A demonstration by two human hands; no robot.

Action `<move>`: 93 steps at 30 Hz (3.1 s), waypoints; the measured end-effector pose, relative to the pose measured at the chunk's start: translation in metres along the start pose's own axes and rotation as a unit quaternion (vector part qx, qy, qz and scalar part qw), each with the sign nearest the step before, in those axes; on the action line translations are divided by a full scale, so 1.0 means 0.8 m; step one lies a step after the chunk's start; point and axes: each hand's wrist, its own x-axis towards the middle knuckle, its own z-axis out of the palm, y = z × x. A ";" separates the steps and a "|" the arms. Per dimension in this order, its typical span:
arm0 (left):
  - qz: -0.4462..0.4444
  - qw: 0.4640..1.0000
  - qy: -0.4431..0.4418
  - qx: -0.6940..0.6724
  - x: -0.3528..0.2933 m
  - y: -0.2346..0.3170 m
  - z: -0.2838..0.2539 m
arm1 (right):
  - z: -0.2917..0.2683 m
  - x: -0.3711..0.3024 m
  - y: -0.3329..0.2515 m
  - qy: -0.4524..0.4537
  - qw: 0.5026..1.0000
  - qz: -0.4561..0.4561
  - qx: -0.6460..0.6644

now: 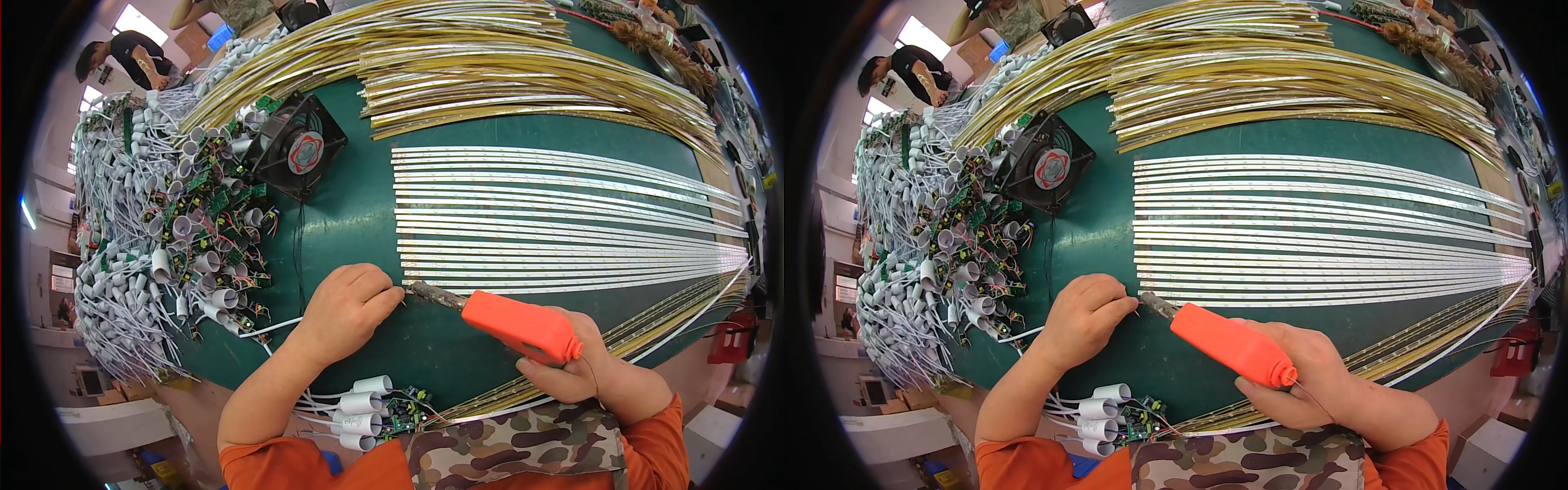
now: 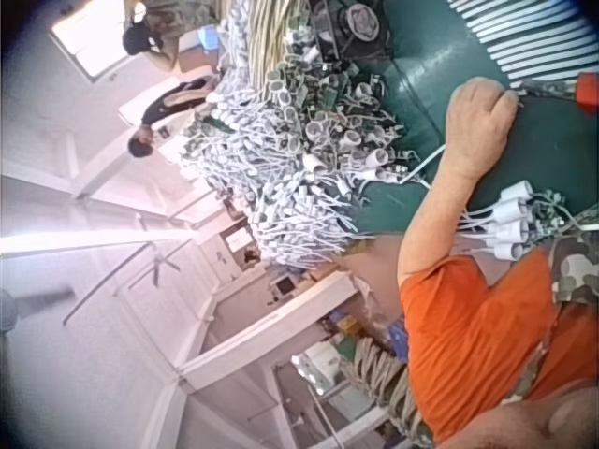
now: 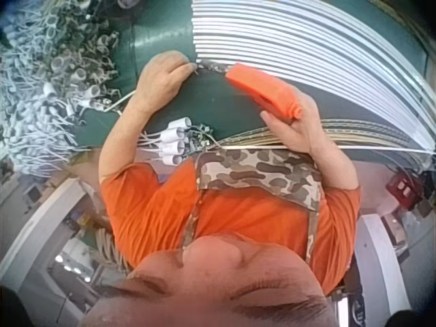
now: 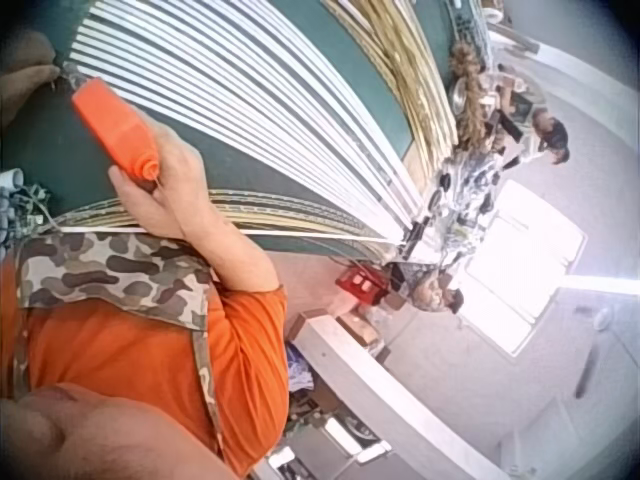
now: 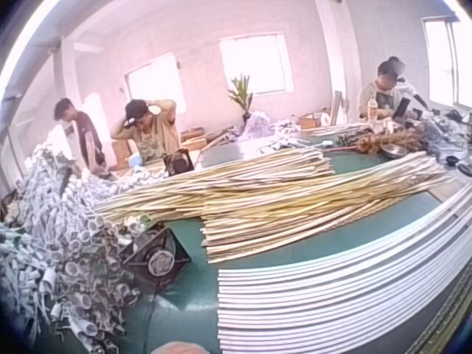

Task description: The person aligns light strips on a work table by hand. The person then solders wired circuit components to the ends of the strips using a soldering gun.

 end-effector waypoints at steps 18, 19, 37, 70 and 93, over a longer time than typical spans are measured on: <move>-0.008 1.000 -0.009 -0.014 0.004 0.000 -0.003 | 0.003 0.000 -0.001 0.007 1.000 0.018 0.017; -0.008 1.000 -0.009 -0.014 0.004 0.000 -0.003 | 0.004 0.001 -0.001 0.007 1.000 0.018 0.017; -0.005 1.000 -0.009 -0.018 0.002 -0.002 -0.003 | -0.002 -0.006 0.005 0.015 1.000 0.018 0.003; -0.043 0.999 0.025 -0.015 0.003 0.010 0.002 | -0.007 -0.011 0.008 0.023 1.000 0.008 0.015; -0.015 1.000 0.018 0.012 0.004 0.013 0.007 | 0.004 -0.001 0.004 0.036 0.999 -0.034 0.010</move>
